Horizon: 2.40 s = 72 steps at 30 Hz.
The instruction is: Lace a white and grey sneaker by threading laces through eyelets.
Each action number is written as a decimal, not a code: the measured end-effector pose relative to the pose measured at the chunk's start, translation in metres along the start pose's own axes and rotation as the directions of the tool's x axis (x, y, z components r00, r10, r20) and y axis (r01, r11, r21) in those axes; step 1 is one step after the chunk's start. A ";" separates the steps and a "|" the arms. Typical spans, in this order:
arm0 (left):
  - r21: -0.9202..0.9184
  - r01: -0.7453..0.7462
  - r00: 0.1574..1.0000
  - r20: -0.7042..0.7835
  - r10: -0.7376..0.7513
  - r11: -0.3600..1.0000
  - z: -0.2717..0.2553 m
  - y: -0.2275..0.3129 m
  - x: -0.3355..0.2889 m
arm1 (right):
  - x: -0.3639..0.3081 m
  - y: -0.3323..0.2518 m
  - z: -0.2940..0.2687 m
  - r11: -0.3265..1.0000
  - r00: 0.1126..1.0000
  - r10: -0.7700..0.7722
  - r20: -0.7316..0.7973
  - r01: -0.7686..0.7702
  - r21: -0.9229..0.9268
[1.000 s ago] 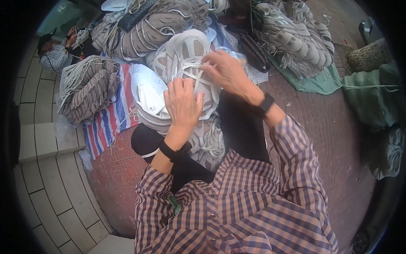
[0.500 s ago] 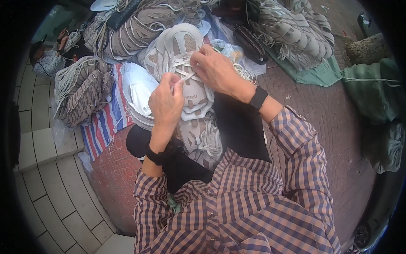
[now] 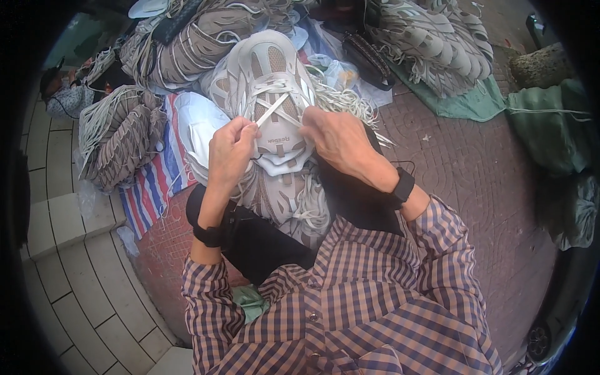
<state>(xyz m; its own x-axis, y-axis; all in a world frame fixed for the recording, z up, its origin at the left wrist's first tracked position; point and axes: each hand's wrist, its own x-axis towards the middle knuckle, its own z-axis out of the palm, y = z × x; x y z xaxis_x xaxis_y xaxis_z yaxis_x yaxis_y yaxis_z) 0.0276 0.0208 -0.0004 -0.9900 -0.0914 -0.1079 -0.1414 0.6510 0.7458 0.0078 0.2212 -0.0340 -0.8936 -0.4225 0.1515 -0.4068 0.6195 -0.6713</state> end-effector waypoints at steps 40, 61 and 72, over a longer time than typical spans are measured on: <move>-0.829 -0.484 0.869 -0.420 -0.260 -0.278 -0.228 -0.276 -0.302 | -0.310 0.256 -0.176 -0.190 0.441 0.897 0.002 0.383 0.904; -0.126 -0.056 0.992 -0.118 0.041 0.990 -0.023 -0.020 0.005 | 0.026 0.040 -0.003 0.775 0.979 0.203 0.010 -0.167 0.610; 0.453 -0.361 0.870 -0.151 0.469 0.816 0.003 -0.011 0.040 | 0.055 0.006 -0.007 0.899 0.953 -0.303 -0.024 0.278 -0.339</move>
<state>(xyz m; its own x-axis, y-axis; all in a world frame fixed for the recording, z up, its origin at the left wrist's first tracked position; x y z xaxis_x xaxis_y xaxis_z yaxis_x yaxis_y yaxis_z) -0.0107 0.0123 -0.0156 -0.9281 0.1116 0.3552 0.2426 0.9050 0.3495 -0.0454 0.2068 -0.0246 -0.7324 -0.5748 0.3650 -0.6781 0.6640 -0.3151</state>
